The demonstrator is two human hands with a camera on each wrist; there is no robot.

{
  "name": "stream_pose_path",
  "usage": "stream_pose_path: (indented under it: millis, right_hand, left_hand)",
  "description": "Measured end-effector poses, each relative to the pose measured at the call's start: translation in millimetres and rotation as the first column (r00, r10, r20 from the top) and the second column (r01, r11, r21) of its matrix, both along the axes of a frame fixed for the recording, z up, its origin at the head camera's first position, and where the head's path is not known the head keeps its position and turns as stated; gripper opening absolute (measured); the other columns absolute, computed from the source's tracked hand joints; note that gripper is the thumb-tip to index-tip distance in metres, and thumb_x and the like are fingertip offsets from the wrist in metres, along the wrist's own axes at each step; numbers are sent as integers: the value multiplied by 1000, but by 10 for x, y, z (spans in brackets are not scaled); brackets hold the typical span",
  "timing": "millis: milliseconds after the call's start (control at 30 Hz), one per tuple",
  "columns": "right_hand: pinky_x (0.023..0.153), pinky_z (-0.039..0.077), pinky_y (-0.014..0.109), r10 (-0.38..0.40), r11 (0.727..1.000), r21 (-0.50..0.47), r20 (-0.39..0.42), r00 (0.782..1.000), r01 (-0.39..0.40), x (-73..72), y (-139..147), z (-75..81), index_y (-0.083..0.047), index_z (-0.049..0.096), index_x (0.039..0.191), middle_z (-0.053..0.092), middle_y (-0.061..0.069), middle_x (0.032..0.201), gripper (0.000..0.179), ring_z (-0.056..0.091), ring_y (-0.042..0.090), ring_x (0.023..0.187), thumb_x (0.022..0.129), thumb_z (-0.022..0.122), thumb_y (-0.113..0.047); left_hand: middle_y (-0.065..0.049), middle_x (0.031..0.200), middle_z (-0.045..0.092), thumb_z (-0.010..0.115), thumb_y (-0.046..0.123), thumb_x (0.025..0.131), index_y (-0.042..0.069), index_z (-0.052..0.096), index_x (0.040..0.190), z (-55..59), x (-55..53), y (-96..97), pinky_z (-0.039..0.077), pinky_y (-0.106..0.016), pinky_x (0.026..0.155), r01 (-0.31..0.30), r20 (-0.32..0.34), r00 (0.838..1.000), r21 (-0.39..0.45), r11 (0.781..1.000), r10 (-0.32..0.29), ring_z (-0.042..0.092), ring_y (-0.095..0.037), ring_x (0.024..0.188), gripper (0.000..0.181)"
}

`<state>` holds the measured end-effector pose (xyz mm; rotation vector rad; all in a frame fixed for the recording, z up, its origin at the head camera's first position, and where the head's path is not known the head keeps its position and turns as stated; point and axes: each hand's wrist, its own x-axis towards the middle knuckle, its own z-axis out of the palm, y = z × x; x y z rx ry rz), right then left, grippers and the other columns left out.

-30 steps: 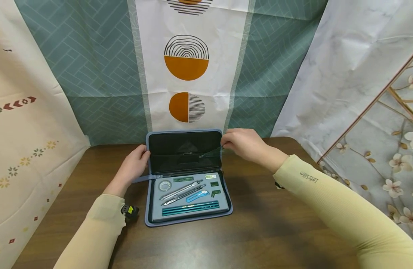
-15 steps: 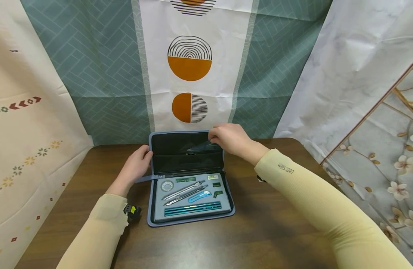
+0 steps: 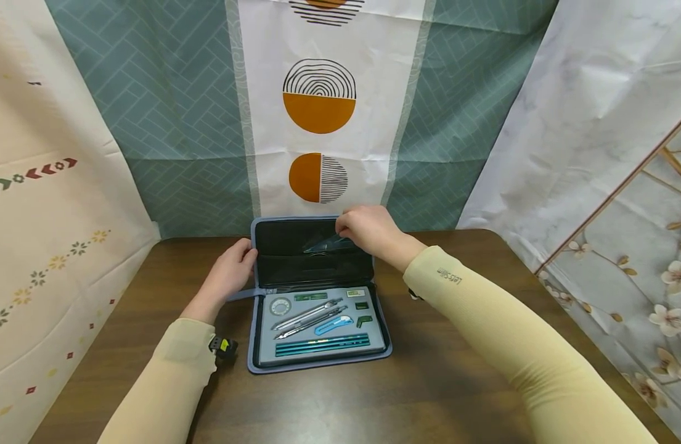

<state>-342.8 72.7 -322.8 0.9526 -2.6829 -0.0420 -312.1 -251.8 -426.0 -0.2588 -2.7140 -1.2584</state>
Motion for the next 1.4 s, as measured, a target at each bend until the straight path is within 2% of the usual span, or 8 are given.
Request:
stream_pose_path:
  millis: [367,667,967,1133,1400]
  right_hand:
    - [92,61,43,-40,999,17,-3,999,40,-64,-26,-100,-18,86,109,80,-2,112,8,74,22,101,104,80,-17]
    - [92,62,42,-19,1000,22,-1,1000,19,-73,-51,-191,-17,87,109,81,1,110,8,75,23,100,104,80,-16]
    - [94,62,42,-29,999,38,11,1000,28,-46,-43,-315,-18,86,111,79,0,110,10,76,22,101,104,80,-15]
    - [95,61,40,-14,999,40,26,1000,13,-43,-45,-361,-17,86,111,79,0,110,10,75,21,103,105,79,-15]
    - [85,61,39,-11,999,34,17,1000,10,-59,-62,-427,-17,78,104,77,-1,103,5,75,21,96,103,82,-19]
  left_hand:
    - [-21,116,67,46,20,120,3,60,127,-6,10,2,54,-46,82,6,7,1000,18,1000,-6,67,-35,100,24]
    - [-16,104,62,44,20,121,4,57,115,-10,15,-12,52,-44,79,22,2,1000,9,1000,-22,66,-33,95,22]
    - [-18,111,66,45,21,121,4,60,123,5,10,9,52,-44,80,29,2,1000,8,1000,-29,67,-33,97,23]
    - [-18,109,65,45,20,120,4,60,123,11,17,-3,50,-43,78,26,4,1000,8,1000,-26,66,-32,95,22]
    - [-18,107,65,45,20,120,3,60,124,22,25,-27,50,-43,77,21,-6,1000,-2,1000,-21,64,-32,92,23]
